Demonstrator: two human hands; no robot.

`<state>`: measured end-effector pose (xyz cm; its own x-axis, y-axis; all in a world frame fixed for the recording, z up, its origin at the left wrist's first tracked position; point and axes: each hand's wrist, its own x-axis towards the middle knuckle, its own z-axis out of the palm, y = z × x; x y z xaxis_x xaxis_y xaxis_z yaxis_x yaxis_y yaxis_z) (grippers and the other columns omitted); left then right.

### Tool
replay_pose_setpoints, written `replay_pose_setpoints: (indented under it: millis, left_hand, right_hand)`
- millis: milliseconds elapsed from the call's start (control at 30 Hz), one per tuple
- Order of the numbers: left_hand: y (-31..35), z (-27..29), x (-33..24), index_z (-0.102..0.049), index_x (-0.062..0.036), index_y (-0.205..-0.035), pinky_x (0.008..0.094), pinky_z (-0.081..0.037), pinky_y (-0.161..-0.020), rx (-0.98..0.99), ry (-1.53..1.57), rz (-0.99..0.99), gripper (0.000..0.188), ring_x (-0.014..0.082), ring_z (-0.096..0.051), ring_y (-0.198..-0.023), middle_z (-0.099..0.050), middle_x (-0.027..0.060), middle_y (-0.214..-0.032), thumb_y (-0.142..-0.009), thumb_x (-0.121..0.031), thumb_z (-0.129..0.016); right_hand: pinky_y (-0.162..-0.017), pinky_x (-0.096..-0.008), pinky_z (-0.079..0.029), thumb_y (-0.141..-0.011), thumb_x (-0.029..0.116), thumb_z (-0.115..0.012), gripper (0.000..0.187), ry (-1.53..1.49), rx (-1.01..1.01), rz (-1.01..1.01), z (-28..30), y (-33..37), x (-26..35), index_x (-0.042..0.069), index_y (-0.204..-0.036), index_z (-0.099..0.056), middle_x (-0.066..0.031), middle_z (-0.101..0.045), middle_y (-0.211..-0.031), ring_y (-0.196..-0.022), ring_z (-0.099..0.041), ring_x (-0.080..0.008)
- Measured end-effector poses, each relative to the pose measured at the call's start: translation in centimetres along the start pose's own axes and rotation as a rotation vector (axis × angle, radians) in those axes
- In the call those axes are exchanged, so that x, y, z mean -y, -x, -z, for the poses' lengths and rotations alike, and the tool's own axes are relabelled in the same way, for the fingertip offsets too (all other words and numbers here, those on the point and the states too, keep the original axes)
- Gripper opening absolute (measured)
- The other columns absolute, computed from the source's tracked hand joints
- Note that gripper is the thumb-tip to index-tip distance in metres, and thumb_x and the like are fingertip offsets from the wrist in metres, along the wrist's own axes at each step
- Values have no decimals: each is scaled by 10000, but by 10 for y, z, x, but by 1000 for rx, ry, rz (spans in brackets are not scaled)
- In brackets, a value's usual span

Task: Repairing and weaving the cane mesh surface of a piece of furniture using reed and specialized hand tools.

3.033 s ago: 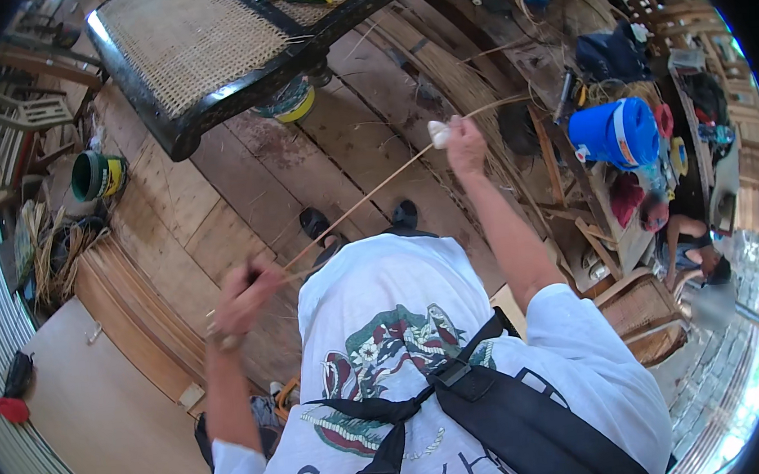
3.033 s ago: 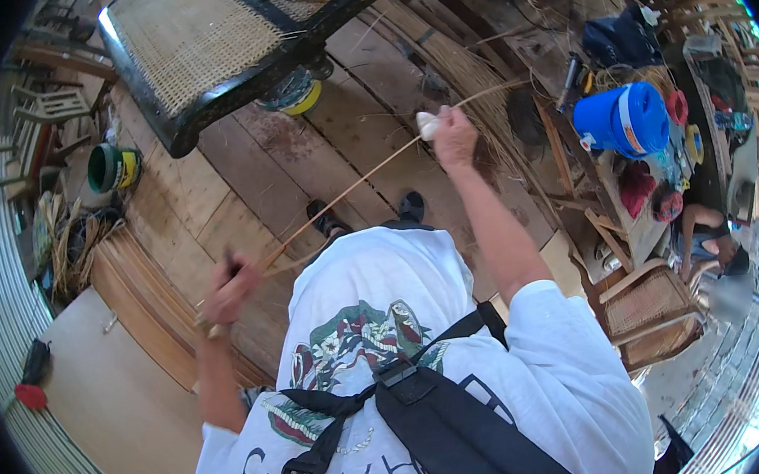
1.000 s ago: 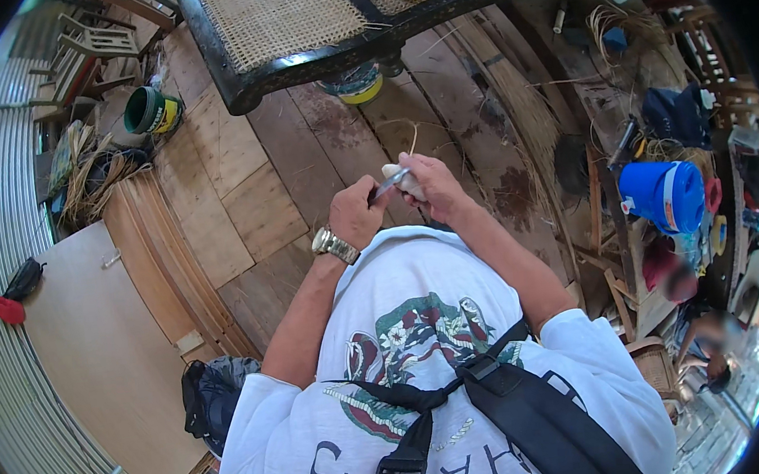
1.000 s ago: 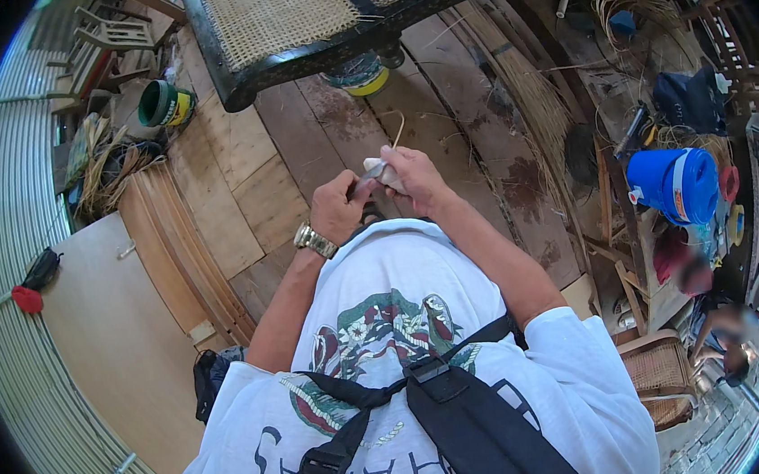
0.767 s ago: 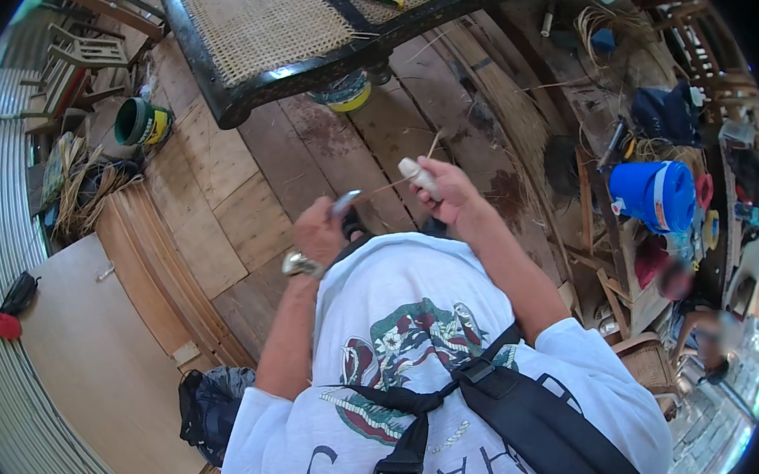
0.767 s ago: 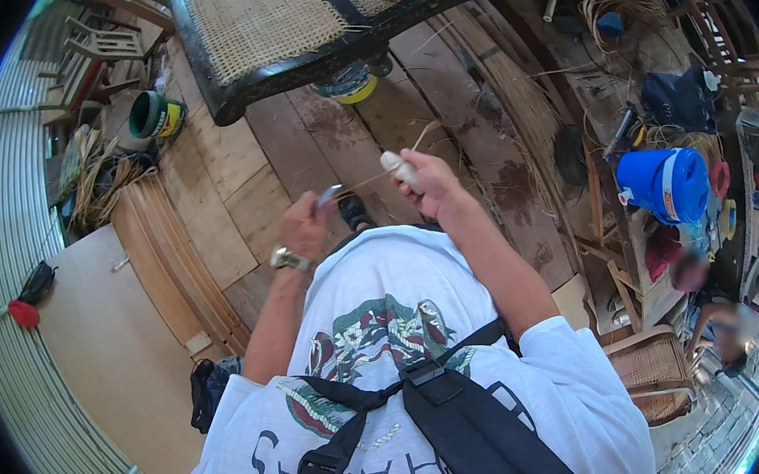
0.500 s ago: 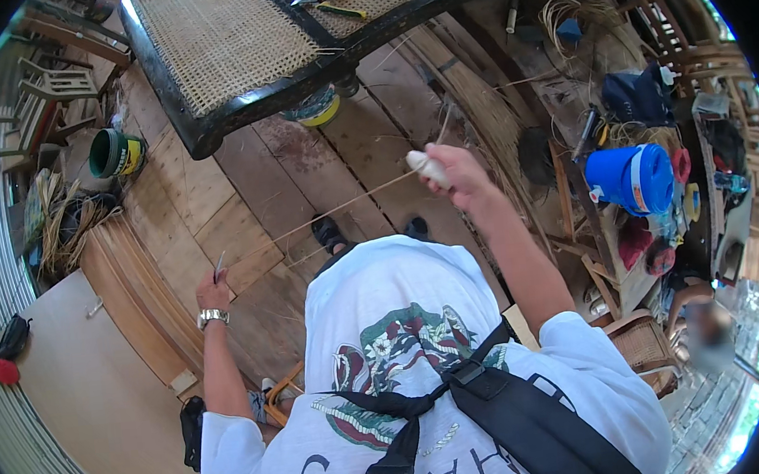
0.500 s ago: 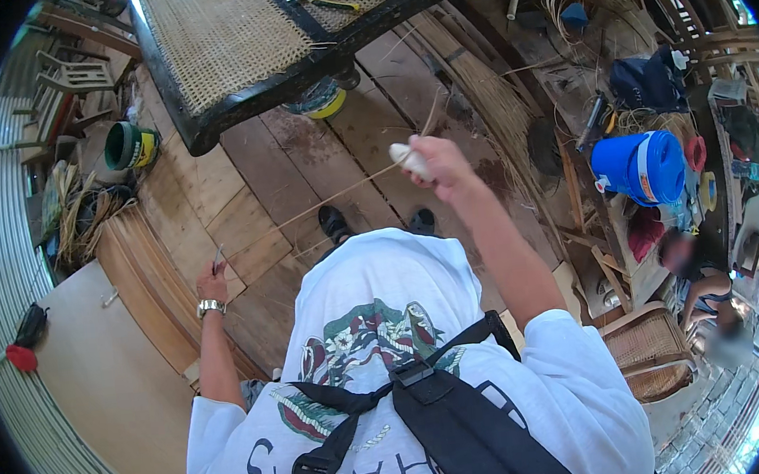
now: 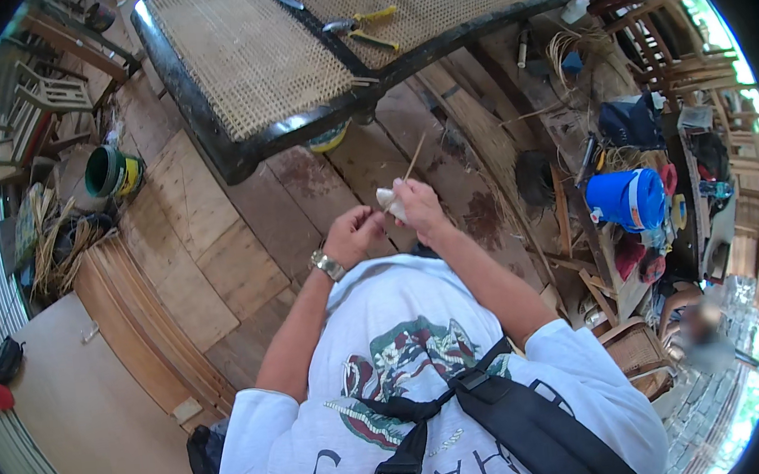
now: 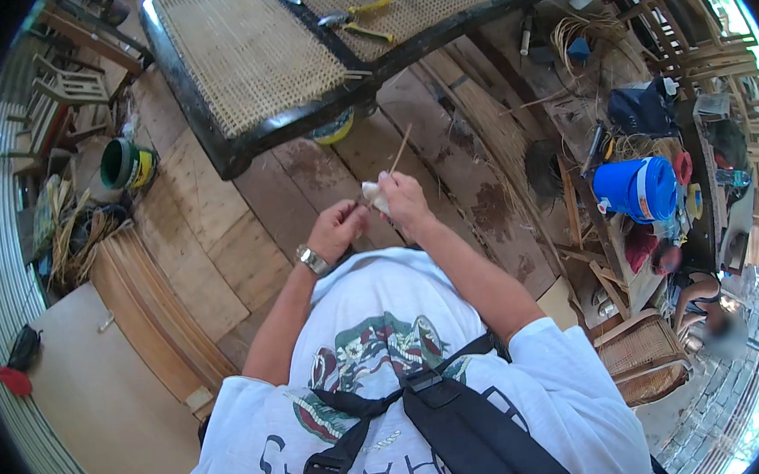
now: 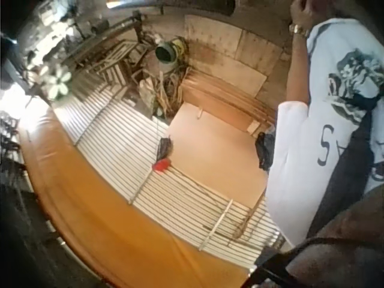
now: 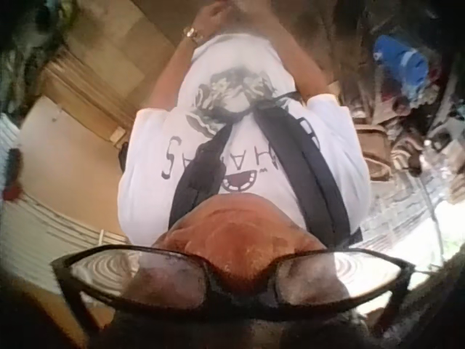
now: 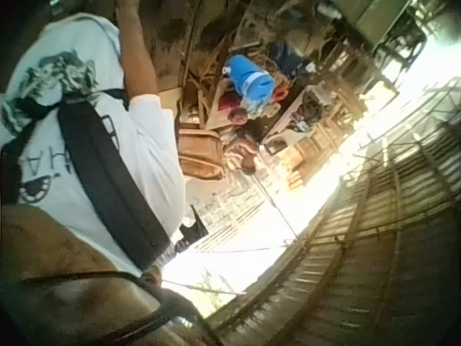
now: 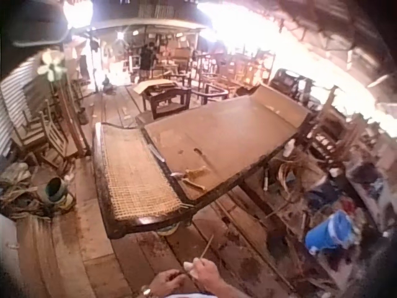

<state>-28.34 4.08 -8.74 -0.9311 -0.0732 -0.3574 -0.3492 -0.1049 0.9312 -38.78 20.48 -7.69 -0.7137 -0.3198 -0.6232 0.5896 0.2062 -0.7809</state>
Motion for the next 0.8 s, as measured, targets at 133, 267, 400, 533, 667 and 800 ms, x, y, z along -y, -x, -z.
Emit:
replay_pose_setpoints:
  millis: [133, 267, 400, 533, 667, 800]
  left_hand:
    - [7, 24, 18, -663, -30, -948, 326, -467, -625, -142, -322, -233, 124, 152, -575, -672, -632, 75, -740, -936, -149, -632]
    - [41, 96, 87, -679, -53, -1024, 512, -510, -717, -348, -780, 283, 276, 428, -665, -860, -685, 239, -906, -906, -296, -621]
    - [173, 226, 246, -645, 4, -1262, 406, -547, -781, -580, -555, 723, 473, 254, -702, -908, -740, 156, -1018, -890, -285, -693]
    - [280, 253, 247, -718, 26, -993, 373, -524, -653, -1016, -326, 838, 304, 220, -662, -699, -706, 143, -821, -911, -264, -680]
    - [309, 208, 216, -703, 11, -893, 350, -510, -648, -1204, -472, 821, 288, 187, -637, -678, -694, 65, -780, -928, -274, -683]
    - [280, 140, 156, -736, -7, -945, 373, -520, -752, -1260, -462, 808, 300, 214, -671, -767, -729, 108, -832, -888, -300, -707]
  right_hand:
    - [-438, -258, -444, -1015, 349, -546, 280, -217, -14, -143, -15, 12, 7, 81, -983, -621, -49, -640, -823, -624, -594, -145]
    - [-423, -214, -405, -1035, 358, -514, 306, -838, 40, -230, 32, -6, 30, 67, -1025, -607, -71, -593, -794, -616, -569, -136]
    - [-448, -225, -422, -1041, 340, -504, 280, -281, -204, 91, 76, -48, 93, 77, -1083, -591, -63, -616, -837, -609, -568, -123]
    - [-562, -304, -510, -942, 257, -667, 315, 137, -258, 289, 113, -152, 117, 53, -1162, -575, -80, -661, -948, -718, -641, -180]
    - [-581, -297, -528, -865, 150, -731, 391, 585, -416, 627, 141, -311, 129, 48, -1204, -568, -105, -669, -954, -765, -651, -166]
    - [-670, -352, -566, -818, 153, -785, 509, 883, -339, 490, 122, -351, 189, 37, -1258, -558, -147, -698, -1029, -882, -683, -234]
